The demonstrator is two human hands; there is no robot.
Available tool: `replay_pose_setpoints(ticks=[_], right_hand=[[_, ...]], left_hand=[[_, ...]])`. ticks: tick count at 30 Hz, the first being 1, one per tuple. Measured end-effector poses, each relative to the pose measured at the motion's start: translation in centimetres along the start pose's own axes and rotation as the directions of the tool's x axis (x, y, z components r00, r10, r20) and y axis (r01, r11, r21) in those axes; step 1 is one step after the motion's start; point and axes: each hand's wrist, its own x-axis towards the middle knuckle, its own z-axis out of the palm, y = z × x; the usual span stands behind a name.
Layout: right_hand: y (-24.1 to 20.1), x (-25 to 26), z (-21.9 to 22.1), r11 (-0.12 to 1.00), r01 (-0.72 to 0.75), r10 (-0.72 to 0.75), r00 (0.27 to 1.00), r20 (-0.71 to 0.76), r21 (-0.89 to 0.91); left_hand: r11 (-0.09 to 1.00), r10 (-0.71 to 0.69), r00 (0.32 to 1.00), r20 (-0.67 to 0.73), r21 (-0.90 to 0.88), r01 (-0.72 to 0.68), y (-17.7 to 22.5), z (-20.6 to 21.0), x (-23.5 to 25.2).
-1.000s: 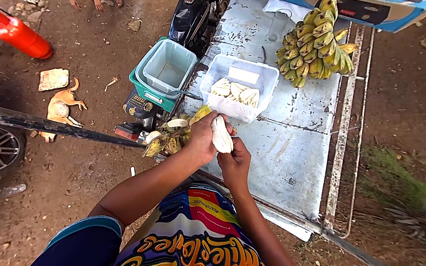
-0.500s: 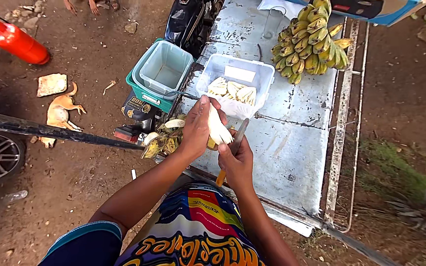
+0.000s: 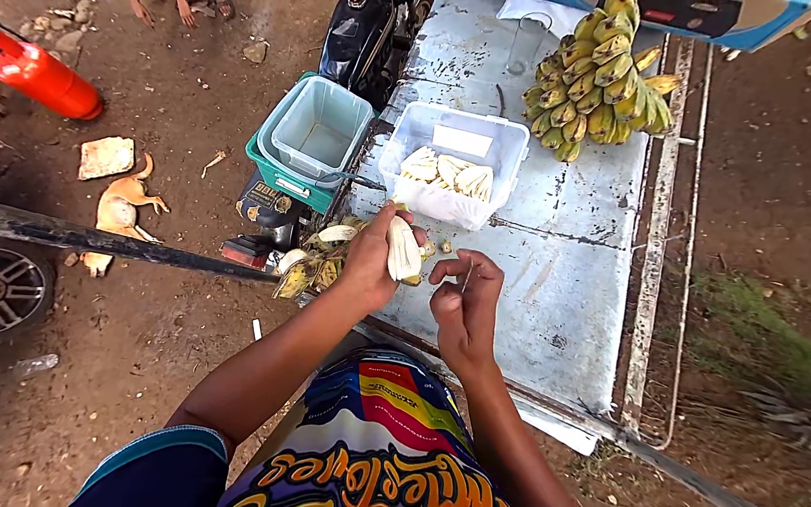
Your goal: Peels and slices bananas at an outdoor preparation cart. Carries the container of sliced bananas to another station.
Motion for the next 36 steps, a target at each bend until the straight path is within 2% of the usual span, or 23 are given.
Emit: replay_pose_setpoints(ticks=[5, 9, 21, 27, 32, 36], right_hand=[[0.0, -1.0, 1.4, 0.936, -0.141, 0.160, 0.986, -0.034, 0.321], [0.2, -1.5, 2.1, 0.889, -0.158, 0.199, 0.979, -0.051, 0.430], [-0.2, -1.4, 3.1, 0.894, -0.148, 0.196, 0.978, -0.072, 0.422], [0.0, -0.9, 3.4, 0.908, -0.129, 0.180, 0.979, -0.093, 0.400], [0.5, -0.4, 3.6, 0.913, -0.135, 0.184, 0.978, -0.093, 0.385], [0.7, -0.1, 3.8, 0.914, -0.131, 0.184, 0.977, -0.106, 0.384]], left_hand=[[0.999, 0.013, 1.000, -0.016, -0.040, -0.013, 0.4, 0.1, 0.4], [0.995, 0.034, 0.995, -0.098, -0.088, -0.042, 0.4, 0.2, 1.1], [0.992, 0.057, 0.982, -0.181, -0.098, -0.076, 0.5, 0.3, 1.3], [0.984, 0.029, 0.983, -0.181, -0.168, -0.060, 0.6, 0.5, 1.0], [0.984, -0.006, 0.996, -0.094, -0.175, -0.011, 0.2, 0.6, -0.4], [0.979, 0.040, 0.998, -0.047, -0.200, -0.049, -0.4, 0.6, -0.8]])
